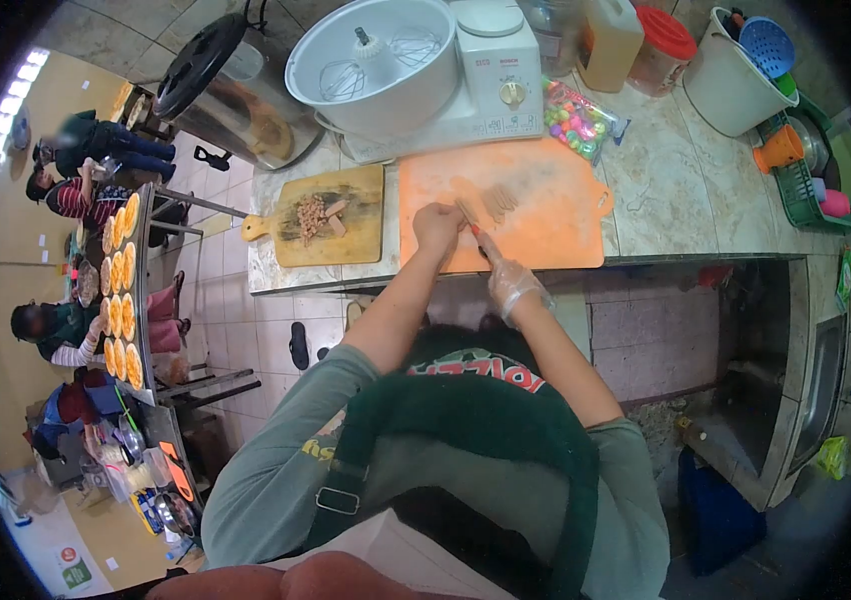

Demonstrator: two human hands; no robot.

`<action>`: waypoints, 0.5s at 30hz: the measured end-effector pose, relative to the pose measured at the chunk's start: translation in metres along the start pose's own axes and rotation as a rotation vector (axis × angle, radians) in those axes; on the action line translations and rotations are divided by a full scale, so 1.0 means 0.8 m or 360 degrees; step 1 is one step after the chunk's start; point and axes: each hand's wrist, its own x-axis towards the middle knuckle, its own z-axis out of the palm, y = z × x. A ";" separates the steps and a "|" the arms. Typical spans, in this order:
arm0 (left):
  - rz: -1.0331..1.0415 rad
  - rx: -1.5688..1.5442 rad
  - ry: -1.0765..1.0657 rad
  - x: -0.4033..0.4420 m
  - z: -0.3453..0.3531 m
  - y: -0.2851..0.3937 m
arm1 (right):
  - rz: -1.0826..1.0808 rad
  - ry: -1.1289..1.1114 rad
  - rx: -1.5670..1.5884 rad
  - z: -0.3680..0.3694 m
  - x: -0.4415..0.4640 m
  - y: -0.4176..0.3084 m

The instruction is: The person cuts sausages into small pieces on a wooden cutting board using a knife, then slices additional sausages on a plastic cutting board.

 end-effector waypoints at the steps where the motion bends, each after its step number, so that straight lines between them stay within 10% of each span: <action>1: 0.0002 0.0000 -0.0002 0.004 0.003 -0.008 | 0.0031 -0.0023 -0.0039 -0.001 -0.006 0.003; 15: 0.0551 0.0483 0.0067 -0.011 -0.075 0.022 | -0.0364 0.0229 0.0571 -0.003 -0.049 0.053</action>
